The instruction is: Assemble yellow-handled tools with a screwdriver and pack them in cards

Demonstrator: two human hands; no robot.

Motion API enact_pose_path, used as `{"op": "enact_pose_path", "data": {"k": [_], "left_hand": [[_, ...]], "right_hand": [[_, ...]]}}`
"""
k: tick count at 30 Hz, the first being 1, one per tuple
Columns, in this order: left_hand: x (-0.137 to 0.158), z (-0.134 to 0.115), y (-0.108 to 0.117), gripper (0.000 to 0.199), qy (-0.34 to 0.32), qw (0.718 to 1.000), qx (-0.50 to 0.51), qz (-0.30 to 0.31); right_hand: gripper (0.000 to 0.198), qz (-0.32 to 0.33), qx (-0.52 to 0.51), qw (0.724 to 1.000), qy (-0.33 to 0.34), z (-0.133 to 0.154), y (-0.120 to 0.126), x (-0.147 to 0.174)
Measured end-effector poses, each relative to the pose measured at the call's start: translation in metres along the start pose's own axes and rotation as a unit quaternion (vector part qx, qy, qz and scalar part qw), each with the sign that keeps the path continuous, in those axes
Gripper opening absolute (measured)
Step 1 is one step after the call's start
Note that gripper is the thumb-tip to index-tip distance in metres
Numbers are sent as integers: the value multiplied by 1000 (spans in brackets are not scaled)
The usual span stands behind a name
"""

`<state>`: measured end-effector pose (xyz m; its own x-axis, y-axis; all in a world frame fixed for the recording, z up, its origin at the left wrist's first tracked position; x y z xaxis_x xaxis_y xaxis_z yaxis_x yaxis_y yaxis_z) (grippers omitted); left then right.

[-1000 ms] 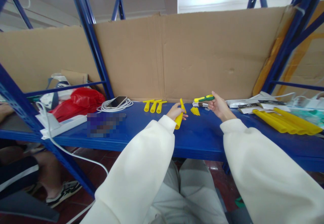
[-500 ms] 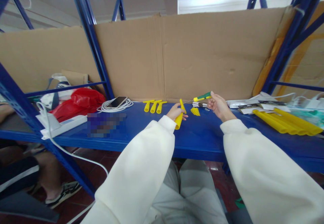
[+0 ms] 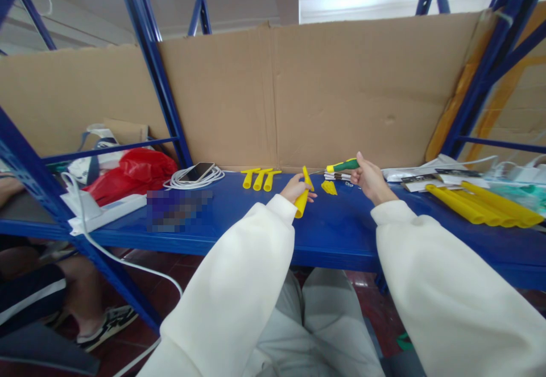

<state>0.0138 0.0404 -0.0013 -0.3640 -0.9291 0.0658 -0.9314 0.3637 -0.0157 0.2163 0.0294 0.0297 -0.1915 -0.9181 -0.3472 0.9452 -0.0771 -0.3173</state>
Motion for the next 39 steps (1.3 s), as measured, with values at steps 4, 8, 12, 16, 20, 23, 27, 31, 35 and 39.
{"op": "enact_pose_path", "data": {"k": [4, 8, 12, 16, 20, 23, 27, 31, 35, 39], "left_hand": [[0, 0, 0, 63, 0, 1000, -1, 3], [-1, 1, 1, 65, -1, 1000, 4, 1], [-1, 1, 0, 68, 0, 1000, 8, 10], [1, 0, -2, 67, 2, 1000, -4, 16], [2, -1, -2, 66, 3, 1000, -4, 14], [3, -1, -2, 66, 4, 1000, 3, 10], [4, -2, -3, 65, 1, 1000, 0, 12], [4, -1, -3, 64, 2, 1000, -3, 8], [2, 0, -2, 63, 2, 1000, -2, 7], [0, 2, -2, 66, 8, 1000, 3, 10]], "right_hand": [[32, 22, -17, 999, -17, 2, -4, 2], [34, 24, -12, 999, -21, 1, -4, 2], [43, -19, 9, 1000, -9, -1, 4, -1], [41, -28, 4, 1000, -4, -2, 6, -3], [43, -23, 5, 1000, 7, -2, 4, -2], [44, -18, 8, 1000, 4, 0, 1, 1], [34, -3, 3, 1000, -10, 4, -4, 5], [28, 17, -21, 999, -31, 4, -7, 6], [35, 8, -1, 1000, -29, 2, -6, 5], [47, -33, 11, 999, -10, 1, 0, 3]]}}
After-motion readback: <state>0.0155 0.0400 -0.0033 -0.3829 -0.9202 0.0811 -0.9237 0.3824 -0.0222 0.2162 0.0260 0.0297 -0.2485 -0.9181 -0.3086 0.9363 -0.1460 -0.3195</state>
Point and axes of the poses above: each hand's wrist, its own x-axis away from the middle knuckle, its own y-axis out of the back of the hand, z = x × y, the point moved 6 cm from there along -x, towards the middle knuckle, and after that the axes turned 6 degrees about z, right-handed, at the moved point
